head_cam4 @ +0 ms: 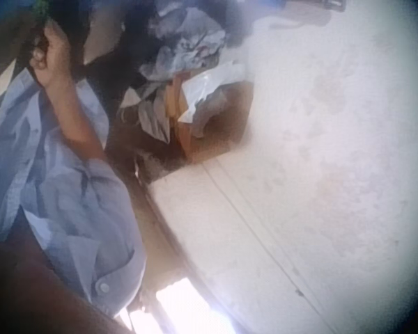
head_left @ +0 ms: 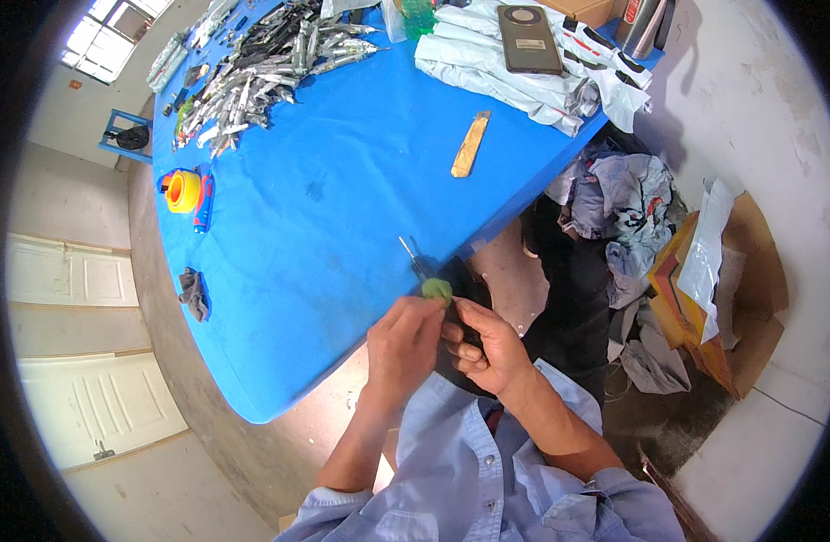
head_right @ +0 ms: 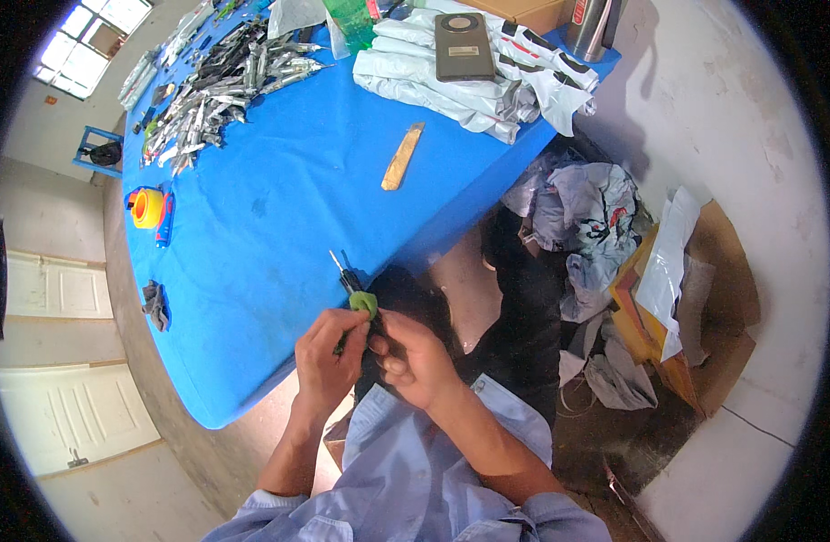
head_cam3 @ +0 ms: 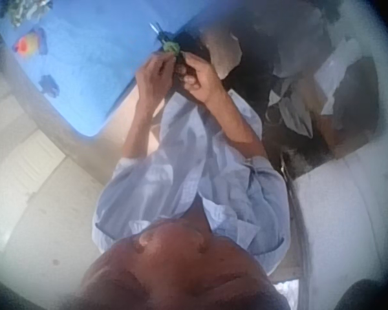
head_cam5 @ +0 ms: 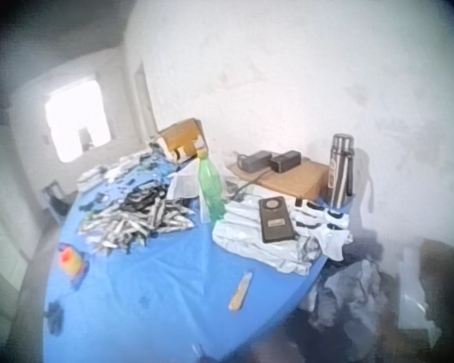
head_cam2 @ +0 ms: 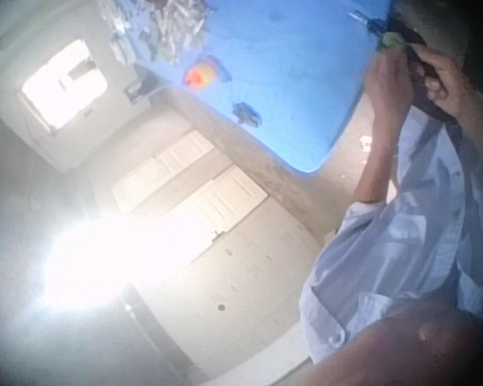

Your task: The person assembles an electronic shaver by cleaning components with a cloth, applying adhesive tape, and securing parts with a screwdriver.

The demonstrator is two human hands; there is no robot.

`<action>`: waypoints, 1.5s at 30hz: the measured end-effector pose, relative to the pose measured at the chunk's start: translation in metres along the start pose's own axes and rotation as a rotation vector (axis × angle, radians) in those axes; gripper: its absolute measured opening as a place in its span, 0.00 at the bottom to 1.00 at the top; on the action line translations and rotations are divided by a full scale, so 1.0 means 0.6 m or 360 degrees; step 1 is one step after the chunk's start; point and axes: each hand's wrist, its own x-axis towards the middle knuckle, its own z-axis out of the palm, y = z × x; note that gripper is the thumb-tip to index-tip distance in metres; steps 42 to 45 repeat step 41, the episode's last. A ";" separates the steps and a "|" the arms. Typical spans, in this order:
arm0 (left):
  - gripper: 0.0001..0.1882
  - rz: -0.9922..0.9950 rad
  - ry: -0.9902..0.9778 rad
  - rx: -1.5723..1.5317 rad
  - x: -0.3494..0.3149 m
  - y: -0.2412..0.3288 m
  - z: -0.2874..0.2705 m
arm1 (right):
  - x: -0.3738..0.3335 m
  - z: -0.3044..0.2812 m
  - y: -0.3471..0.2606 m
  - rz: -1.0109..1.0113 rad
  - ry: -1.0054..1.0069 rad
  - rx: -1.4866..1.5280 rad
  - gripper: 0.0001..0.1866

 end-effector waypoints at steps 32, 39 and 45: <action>0.05 -0.0042 0.0183 0.0071 0.066 -0.019 -0.034 | -0.008 0.012 -0.010 -0.0008 0.0090 -0.0071 0.11; 0.07 0.0049 0.0046 0.0052 0.042 -0.024 -0.001 | -0.008 0.021 -0.005 -0.0048 0.0223 -0.0149 0.12; 0.07 0.0104 -0.0028 0.0048 0.028 -0.017 -0.003 | -0.004 0.020 -0.005 -0.0033 0.0195 -0.0151 0.12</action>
